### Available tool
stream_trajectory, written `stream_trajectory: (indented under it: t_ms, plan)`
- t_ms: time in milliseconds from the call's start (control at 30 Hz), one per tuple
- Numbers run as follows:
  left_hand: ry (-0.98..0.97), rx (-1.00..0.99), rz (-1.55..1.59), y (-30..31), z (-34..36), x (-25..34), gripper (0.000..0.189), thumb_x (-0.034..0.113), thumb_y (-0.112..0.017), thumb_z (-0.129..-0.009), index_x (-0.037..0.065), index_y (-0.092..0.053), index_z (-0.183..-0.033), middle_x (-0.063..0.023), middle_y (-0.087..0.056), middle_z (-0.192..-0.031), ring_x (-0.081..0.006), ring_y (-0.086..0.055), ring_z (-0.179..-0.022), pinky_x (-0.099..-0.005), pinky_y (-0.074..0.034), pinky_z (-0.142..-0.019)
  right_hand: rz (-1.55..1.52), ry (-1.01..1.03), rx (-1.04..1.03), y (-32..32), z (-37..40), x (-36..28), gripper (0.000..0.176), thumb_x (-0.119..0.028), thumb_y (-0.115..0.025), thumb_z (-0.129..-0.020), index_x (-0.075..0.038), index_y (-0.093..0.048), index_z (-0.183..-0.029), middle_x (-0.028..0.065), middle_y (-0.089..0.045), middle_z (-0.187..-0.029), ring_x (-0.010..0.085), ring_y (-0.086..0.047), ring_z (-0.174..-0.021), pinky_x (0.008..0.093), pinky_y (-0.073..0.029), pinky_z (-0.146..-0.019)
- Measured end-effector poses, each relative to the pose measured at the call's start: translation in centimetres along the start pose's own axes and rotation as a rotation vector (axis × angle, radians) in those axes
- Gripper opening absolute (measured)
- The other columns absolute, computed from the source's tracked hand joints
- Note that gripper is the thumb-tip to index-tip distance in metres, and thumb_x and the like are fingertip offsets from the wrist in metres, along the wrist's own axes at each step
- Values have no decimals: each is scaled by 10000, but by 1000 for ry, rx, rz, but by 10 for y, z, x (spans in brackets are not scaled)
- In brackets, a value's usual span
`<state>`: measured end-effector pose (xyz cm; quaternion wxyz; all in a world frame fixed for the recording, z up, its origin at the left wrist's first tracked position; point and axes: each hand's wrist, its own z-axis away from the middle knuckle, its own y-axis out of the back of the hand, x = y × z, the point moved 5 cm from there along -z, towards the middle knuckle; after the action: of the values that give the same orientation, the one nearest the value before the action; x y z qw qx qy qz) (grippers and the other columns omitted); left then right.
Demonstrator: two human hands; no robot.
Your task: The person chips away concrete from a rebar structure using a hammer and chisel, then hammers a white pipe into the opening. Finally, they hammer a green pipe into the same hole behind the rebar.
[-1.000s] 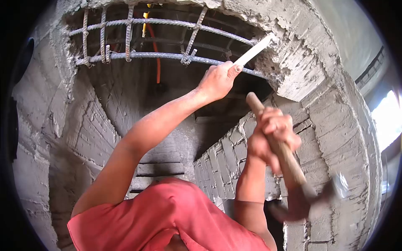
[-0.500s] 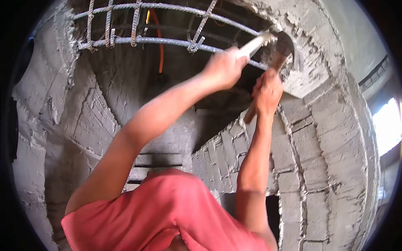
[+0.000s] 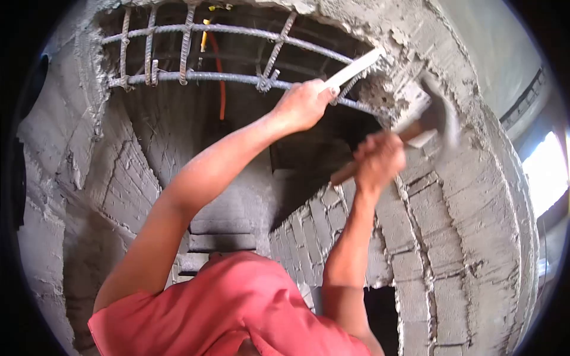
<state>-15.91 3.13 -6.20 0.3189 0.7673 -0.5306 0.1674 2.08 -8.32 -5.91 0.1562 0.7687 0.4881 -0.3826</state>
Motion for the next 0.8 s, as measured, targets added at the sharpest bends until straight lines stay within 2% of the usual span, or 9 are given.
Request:
stream_trajectory:
  t_ms: [167, 267, 333, 400, 567, 633, 667, 733, 800]
  plan:
    - [69, -86, 48, 0, 2, 4, 529, 473, -458, -1014, -15, -602, -870, -266, -640, -818, -494, -618, -845, -548, -481, -714, -955, 571, -229, 24, 23, -84, 628, -748, -515, -873, -130, -450, -780, -17, -387, -607, 117, -433, -519, 301, -446, -499]
    - [42, -91, 55, 1, 1, 9, 527, 469, -456, -1014, -17, -607, -878, -266, -643, -823, -494, -619, -845, -546, -485, -712, 160, 1107, 252, 0, 20, -49, 469, -401, -463, -1032, -58, -468, -712, -7, -452, -580, 141, -469, -472, 329, -464, -497]
    - [23, -39, 7, -1, 2, 5, 512, 458, -461, -1011, -12, -617, -883, -267, -646, -836, -493, -618, -863, -546, -488, -716, -68, -38, -212, -28, -8, 27, 417, -342, -417, -1047, -46, -484, -761, 19, -476, -588, 139, -472, -466, 289, -432, -458]
    - [-28, -1, -30, -2, -3, -3, 520, 452, -448, -1016, -13, -626, -865, -265, -646, -832, -490, -619, -877, -542, -490, -726, -57, -47, 46, -14, 8, -9, 449, -435, -451, -1022, -51, -487, -791, 29, -466, -599, 139, -468, -473, 286, -425, -442]
    - [58, -125, 24, -1, -1, 3, 550, 493, -432, -1015, -3, -630, -885, -266, -644, -850, -489, -615, -870, -529, -481, -716, -708, 611, -294, 30, 23, -90, 661, -844, -512, -765, -187, -499, -836, -6, -447, -683, 138, -398, -548, 313, -452, -573]
    - [60, -125, 21, 0, 1, 5, 549, 493, -426, -1017, 7, -648, -889, -266, -646, -851, -490, -612, -856, -520, -483, -709, -495, 927, 12, 19, 33, -86, 643, -763, -513, -856, -126, -468, -781, 3, -485, -682, 171, -487, -562, 364, -491, -592]
    - [51, -124, 22, -1, -4, 5, 549, 493, -426, -1017, 7, -648, -889, -266, -646, -851, -490, -612, -856, -520, -483, -709, 427, 1087, 356, -6, 23, -48, 540, -582, -463, -995, -96, -465, -760, 19, -513, -671, 169, -513, -558, 350, -490, -548]
    - [17, -135, 10, -8, -3, -2, 564, 499, -416, -1018, 7, -648, -870, -277, -643, -860, -491, -610, -848, -519, -483, -716, -140, -66, -292, -31, -7, 38, 535, -481, -486, -1022, -69, -501, -682, 20, -510, -591, 146, -481, -463, 290, -416, -449]
    - [-36, -69, -40, 0, -4, 1, 567, 491, -399, -1021, 3, -658, -892, -285, -630, -834, -482, -615, -847, -522, -474, -713, 79, 87, -185, -14, 6, 5, 661, -647, -456, -970, -41, -490, -708, 10, -447, -535, 124, -446, -429, 278, -380, -415]
